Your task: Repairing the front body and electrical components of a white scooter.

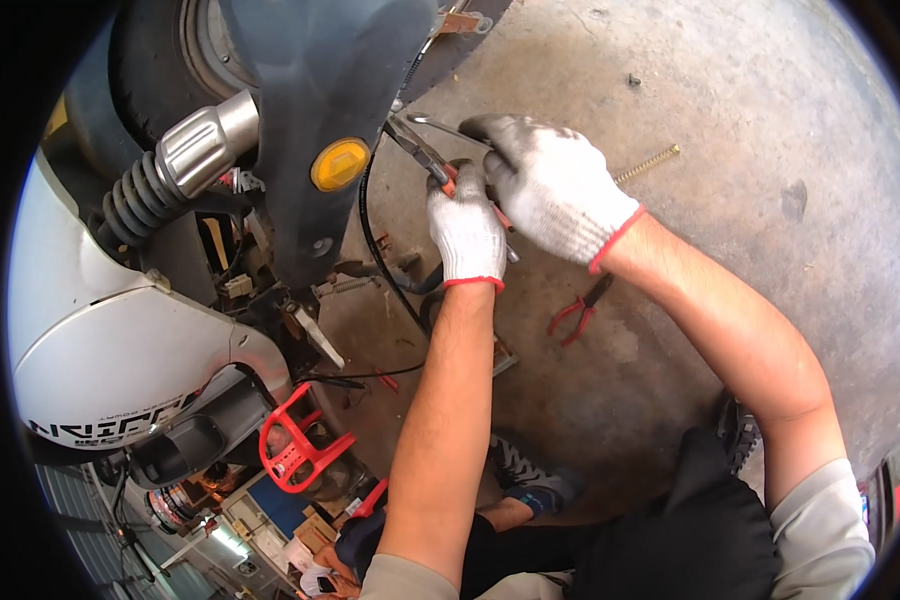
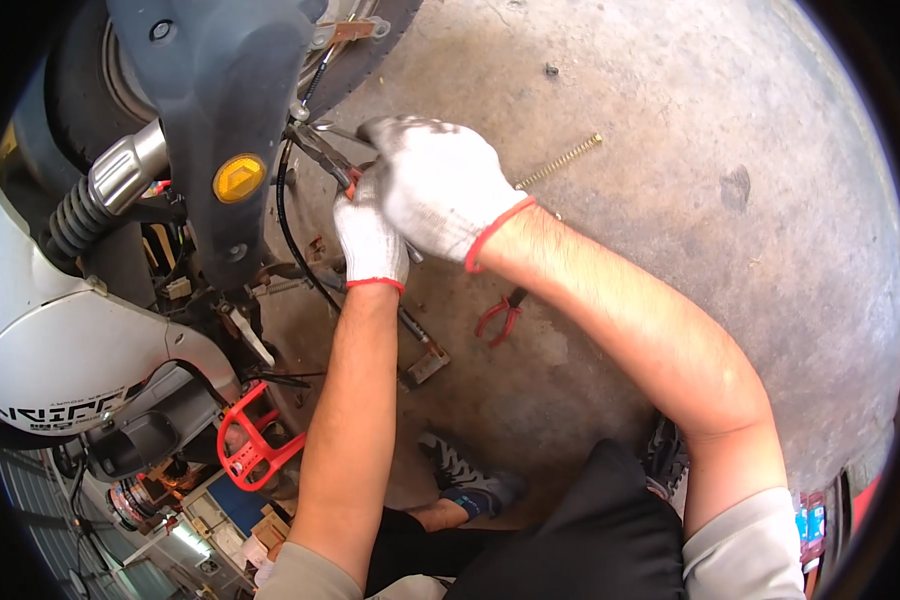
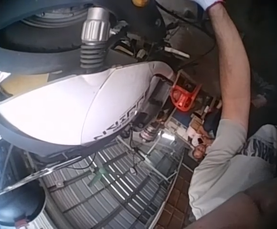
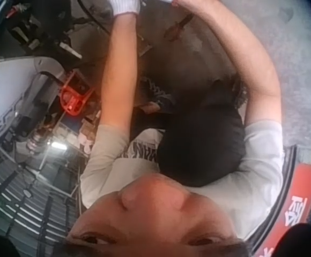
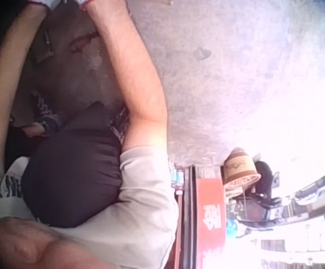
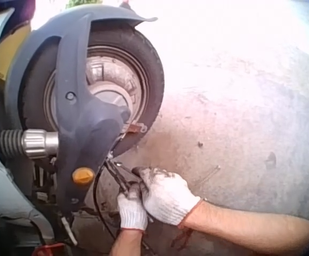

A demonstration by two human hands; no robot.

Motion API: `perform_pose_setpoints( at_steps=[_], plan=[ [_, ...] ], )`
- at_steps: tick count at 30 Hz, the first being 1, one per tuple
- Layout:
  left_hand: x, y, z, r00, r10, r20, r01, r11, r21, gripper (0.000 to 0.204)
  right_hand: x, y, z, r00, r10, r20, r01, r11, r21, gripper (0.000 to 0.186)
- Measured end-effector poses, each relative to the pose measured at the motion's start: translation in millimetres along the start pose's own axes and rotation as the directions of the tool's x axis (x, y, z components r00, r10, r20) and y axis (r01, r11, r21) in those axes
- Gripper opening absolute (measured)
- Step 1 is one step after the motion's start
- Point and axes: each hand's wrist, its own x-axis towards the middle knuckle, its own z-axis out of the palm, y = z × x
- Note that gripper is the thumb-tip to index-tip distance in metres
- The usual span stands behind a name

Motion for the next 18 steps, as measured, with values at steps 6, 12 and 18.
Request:
perform_pose_setpoints(
  at_steps=[6,12,18],
  plan=[
    [-14.3,11.2,19.8,0.978,0.14,-0.154,-0.086,0.945,0.315,0.011,11.7,32.8,17.5,0.965,0.177,0.194,-0.224,0.94,0.256,0.036],
    [-10.6,11.2,14.5,0.984,0.093,-0.15,-0.041,0.948,0.317,0.019,24.8,39.4,25.6,0.918,0.264,0.295,-0.358,0.872,0.334,0.039],
    [-11.2,13.7,16.4,0.979,0.109,-0.172,-0.053,0.951,0.306,0.017,26.6,37.0,24.2,0.935,0.229,0.269,-0.32,0.873,0.368,0.039]
  ],
)
